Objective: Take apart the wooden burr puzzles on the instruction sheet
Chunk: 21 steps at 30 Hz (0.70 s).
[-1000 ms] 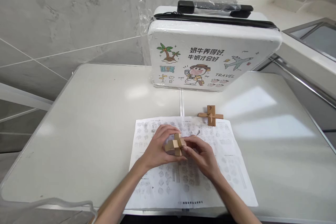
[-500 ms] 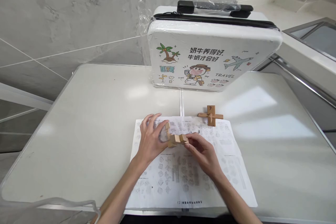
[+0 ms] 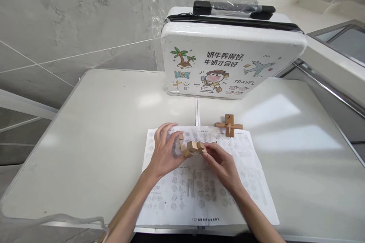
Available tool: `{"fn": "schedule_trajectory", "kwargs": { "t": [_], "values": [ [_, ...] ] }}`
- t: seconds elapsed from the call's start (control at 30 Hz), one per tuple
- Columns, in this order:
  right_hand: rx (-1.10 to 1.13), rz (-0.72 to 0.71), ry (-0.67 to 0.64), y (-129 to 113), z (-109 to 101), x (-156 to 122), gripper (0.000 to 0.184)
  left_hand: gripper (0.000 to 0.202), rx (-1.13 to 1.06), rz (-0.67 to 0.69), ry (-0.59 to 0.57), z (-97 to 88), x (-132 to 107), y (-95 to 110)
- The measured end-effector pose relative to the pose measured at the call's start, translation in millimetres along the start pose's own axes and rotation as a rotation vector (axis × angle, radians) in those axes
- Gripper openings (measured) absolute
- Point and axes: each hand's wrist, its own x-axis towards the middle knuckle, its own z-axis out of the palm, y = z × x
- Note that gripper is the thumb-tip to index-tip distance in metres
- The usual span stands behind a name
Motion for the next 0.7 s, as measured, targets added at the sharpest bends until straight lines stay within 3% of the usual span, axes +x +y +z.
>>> {"fn": "schedule_trajectory", "kwargs": {
  "t": [0.1,0.23,0.53,0.7],
  "values": [
    [0.043,0.043,0.009,-3.0,-0.9,0.2,0.027,0.023,-0.179,0.038,-0.034,-4.0,-1.1,3.1],
    [0.068,0.079,0.002,-6.5,-0.8,0.6,0.028,0.027,-0.314,0.07,-0.09,-5.5,-1.5,5.7],
    [0.047,0.064,-0.002,-6.1,6.0,1.9,0.031,0.013,-0.151,0.063,-0.023,0.1,1.3,5.8],
    [-0.026,0.045,-0.026,-7.1,5.6,3.1,0.034,0.018,-0.082,-0.034,0.066,-0.2,1.7,-1.3]
  ]
}}
